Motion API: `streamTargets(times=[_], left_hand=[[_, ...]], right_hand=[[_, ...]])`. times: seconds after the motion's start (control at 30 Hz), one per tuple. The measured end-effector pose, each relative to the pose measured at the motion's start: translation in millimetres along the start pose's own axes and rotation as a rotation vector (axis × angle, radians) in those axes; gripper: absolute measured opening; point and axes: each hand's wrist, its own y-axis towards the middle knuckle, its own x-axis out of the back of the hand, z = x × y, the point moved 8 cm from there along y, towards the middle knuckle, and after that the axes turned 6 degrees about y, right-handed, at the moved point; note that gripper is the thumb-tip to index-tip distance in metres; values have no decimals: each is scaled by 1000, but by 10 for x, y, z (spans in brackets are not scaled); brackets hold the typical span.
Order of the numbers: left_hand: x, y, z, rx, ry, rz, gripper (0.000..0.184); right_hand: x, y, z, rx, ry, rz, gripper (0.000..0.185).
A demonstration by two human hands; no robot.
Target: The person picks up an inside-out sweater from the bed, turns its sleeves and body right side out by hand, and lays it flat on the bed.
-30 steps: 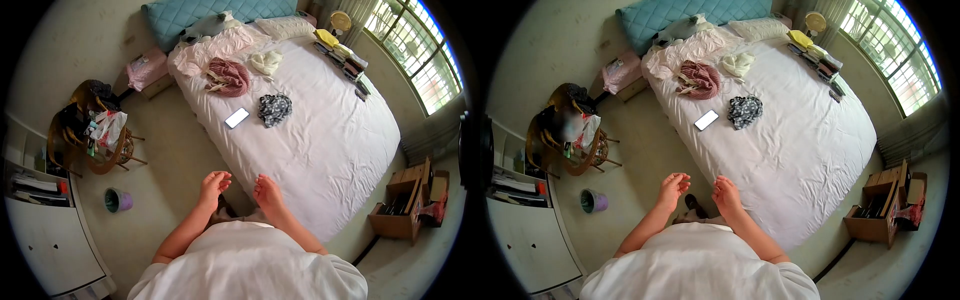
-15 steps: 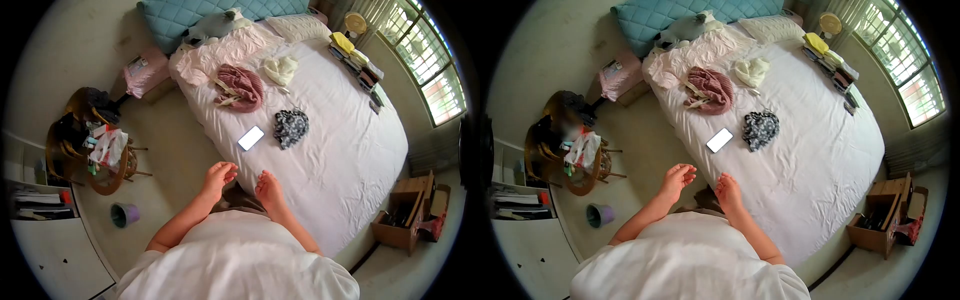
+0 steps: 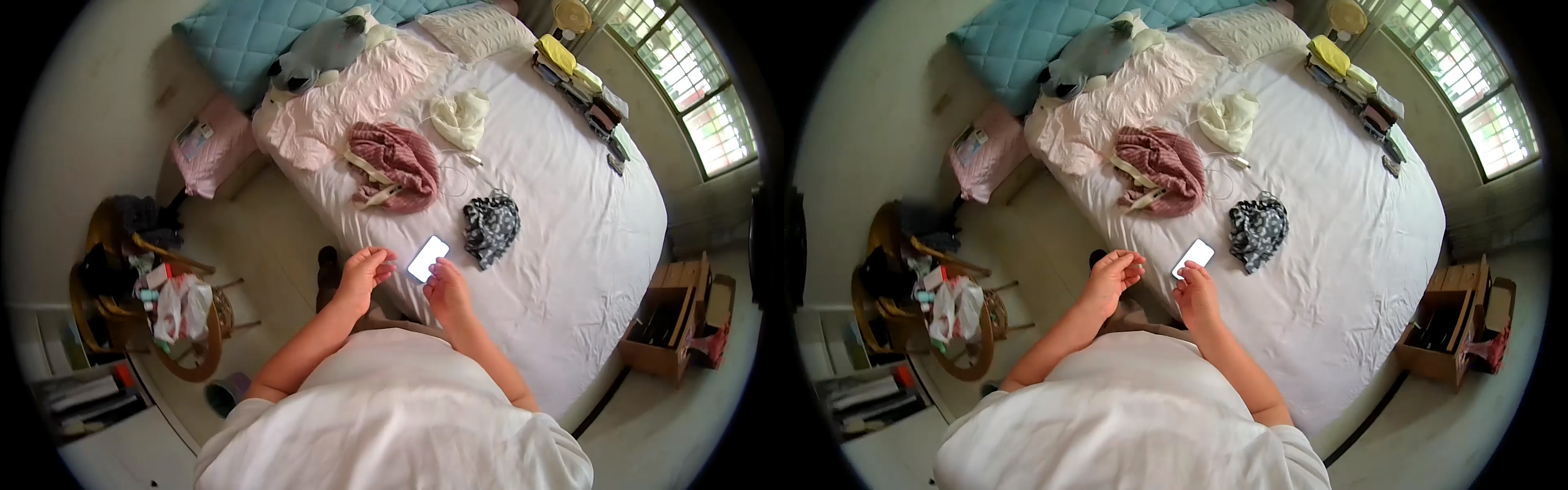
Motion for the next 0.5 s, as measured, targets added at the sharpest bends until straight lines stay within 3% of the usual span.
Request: streamTargets(times=[0.3,0.5], left_hand=[[1097,1151,-1091,147,120,113,11],[1579,1646,-1448,227,105,94,12]], right_hand=[[-1056,1345,-1026,-23,132,-245,27],[-1442,2184,-1102,-14,73,-304,21]])
